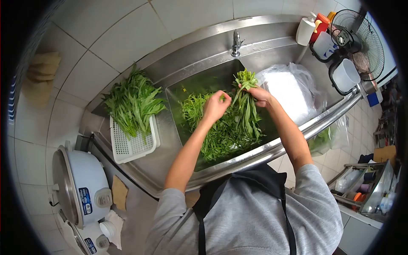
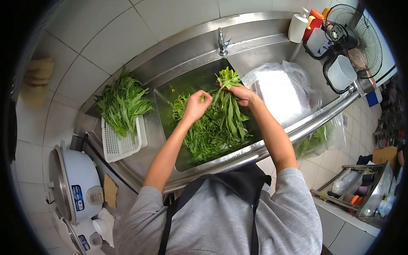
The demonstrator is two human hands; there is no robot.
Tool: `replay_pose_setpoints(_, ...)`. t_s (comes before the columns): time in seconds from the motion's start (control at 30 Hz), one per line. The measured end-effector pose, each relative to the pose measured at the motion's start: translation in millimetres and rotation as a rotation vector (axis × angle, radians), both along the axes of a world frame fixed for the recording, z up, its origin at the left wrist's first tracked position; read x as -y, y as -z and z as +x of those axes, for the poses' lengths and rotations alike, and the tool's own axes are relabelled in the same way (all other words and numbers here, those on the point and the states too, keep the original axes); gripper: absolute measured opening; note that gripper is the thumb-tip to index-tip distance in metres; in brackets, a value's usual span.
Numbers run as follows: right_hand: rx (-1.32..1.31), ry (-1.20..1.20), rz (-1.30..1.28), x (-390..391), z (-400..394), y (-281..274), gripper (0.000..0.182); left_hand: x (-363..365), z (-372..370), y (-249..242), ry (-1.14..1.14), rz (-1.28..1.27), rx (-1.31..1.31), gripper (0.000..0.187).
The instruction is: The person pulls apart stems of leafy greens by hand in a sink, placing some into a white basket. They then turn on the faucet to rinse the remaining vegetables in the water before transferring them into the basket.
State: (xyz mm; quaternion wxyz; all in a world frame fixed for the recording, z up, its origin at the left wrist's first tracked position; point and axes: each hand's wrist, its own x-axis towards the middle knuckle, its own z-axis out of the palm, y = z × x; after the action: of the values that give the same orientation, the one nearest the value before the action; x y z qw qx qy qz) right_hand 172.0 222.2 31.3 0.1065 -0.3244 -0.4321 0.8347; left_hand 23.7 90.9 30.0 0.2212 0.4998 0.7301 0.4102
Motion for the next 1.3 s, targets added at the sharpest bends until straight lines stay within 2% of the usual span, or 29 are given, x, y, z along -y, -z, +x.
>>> replay_pose_setpoints(0.03, -0.049, -0.012, -0.058, 2, -2, -2, 0.021, 2, 6, -18, 0.045, -0.227, -0.023, 0.022)
replay_pose_setpoints(0.07, -0.097, -0.024, -0.118, 5, -4, -3, 0.020, 1, 13, -16, 0.053, -0.180, -0.124, 0.027)
replay_pose_setpoints(0.13, -0.089, -0.031, -0.148, 7, -8, -3, 0.017, -3, 14, -9, 0.045, -0.147, -0.113, 0.032)
replay_pose_setpoints(0.2, -0.074, -0.113, -0.084, 4, -10, -3, 0.015, -5, 3, -6, 0.089, -0.176, -0.039, 0.030)
replay_pose_setpoints(0.23, -0.029, -0.095, 0.027, 10, -5, -17, 0.015, -6, -4, -5, 0.136, -0.205, 0.037, 0.028)
replay_pose_setpoints(0.4, -0.011, -0.134, 0.135, -3, 4, -7, 0.018, -3, -31, -16, 0.225, -0.280, 0.150, 0.024)
replay_pose_setpoints(0.5, 0.182, -0.176, 0.399, 19, -4, -52, 0.036, -2, -28, -35, 0.345, -0.524, 0.106, 0.026)
replay_pose_setpoints(0.53, 0.282, -0.182, 0.462, 26, -6, -67, 0.039, -2, -27, -34, 0.347, -0.528, 0.104, 0.026)
replay_pose_setpoints(0.6, 0.059, -0.125, 0.456, 6, -20, -15, 0.034, -1, -25, -31, 0.361, -0.417, 0.126, 0.025)
replay_pose_setpoints(0.63, 0.124, -0.093, 0.463, -4, -23, -3, 0.031, 1, -28, -23, 0.360, -0.418, 0.127, 0.025)
replay_pose_setpoints(0.67, 0.124, -0.096, 0.462, -8, -21, 3, 0.031, 4, -32, -10, 0.207, -0.224, 0.078, 0.029)
replay_pose_setpoints(0.7, 0.165, 0.008, 0.448, -9, -19, 2, 0.032, 9, -33, -7, 0.052, -0.031, 0.027, 0.032)
replay_pose_setpoints(0.73, 0.206, 0.111, 0.432, -8, -19, 2, 0.033, 17, -31, -3, 0.048, -0.034, 0.028, 0.032)
replay_pose_setpoints(0.77, 0.282, 0.148, 0.439, -9, -15, 1, 0.033, 27, -29, 2, 0.071, -0.173, 0.003, 0.035)
replay_pose_setpoints(0.8, 0.230, 0.191, 0.356, -16, -15, 18, 0.033, 39, -24, 5, 0.093, -0.315, -0.019, 0.038)
replay_pose_setpoints(0.83, 0.264, 0.230, 0.404, -23, -17, 31, 0.031, 48, -13, 3, 0.194, -0.318, 0.085, 0.041)
replay_pose_setpoints(0.87, 0.297, 0.268, 0.452, -28, -18, 43, 0.028, 51, -3, 0, 0.221, -0.418, 0.085, 0.040)
replay_pose_setpoints(0.93, 0.268, 0.275, 0.392, -23, -19, 43, 0.025, 49, 9, 15, 0.233, -0.332, 0.307, 0.041)
replay_pose_setpoints(1.0, 0.234, 0.291, 0.340, -19, -24, 41, 0.023, 39, 16, 20, 0.244, -0.304, 0.300, 0.037)
replay_pose_setpoints(1.07, 0.327, 0.384, 0.305, -16, -30, 42, 0.017, 31, 15, 20, 0.258, -0.274, 0.289, 0.033)
replay_pose_setpoints(1.17, 0.320, 0.396, 0.252, -13, -30, 30, 0.015, 25, 12, 4, 0.250, -0.424, 0.384, 0.027)
replay_pose_setpoints(1.3, 0.357, 0.396, 0.226, -12, -30, 23, 0.017, 17, 11, 13, 0.240, -0.402, 0.509, 0.026)
